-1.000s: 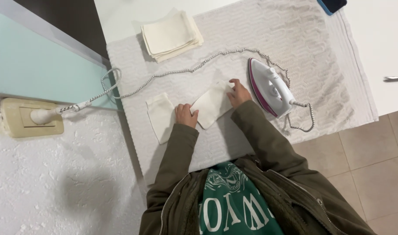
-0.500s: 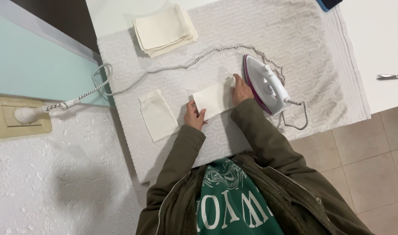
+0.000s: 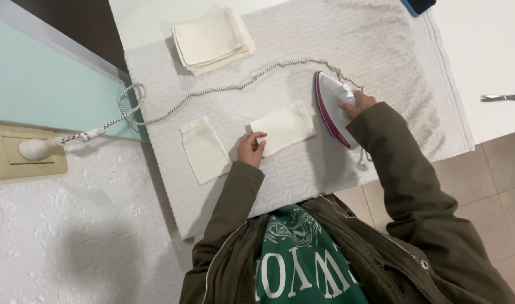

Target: Ironing small white rectangular fabric pieces on a padded table.

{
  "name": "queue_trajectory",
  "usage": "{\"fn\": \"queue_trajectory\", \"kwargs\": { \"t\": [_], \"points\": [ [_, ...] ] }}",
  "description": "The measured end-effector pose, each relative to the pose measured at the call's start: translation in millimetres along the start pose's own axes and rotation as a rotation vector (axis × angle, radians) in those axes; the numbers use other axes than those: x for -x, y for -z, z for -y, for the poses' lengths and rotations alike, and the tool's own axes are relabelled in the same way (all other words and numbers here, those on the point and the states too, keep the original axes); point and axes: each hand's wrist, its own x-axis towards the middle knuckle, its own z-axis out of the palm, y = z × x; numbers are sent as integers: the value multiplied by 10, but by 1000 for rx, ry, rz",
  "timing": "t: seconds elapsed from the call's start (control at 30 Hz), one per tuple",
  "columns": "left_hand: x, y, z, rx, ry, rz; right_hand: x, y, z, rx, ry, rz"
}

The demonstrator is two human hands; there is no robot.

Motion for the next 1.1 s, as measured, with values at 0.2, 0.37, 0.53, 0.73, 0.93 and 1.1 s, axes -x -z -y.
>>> {"fn": "queue_trajectory", "kwargs": {
  "t": [0.2,0.37,0.53,0.73,0.93,1.1],
  "points": [
    [2,23,148,-54,-85,-20,631,-272,533,5,24,22],
    [-24,18,162,-3,-63,-13,443,-915,756,15,105,59],
    [101,104,-14,-24,-80,21,424,-1130,998,-47,54,94],
    [175,191,-197,24,3,28,455,-1466,1220,20,181,50],
    [400,342,-137,8,-105,-9,533,-1535,1471,25,216,-11],
    [849,425,-158,-373,-285,-91,479,-1686,1582,-41,225,-10]
  ]
}}
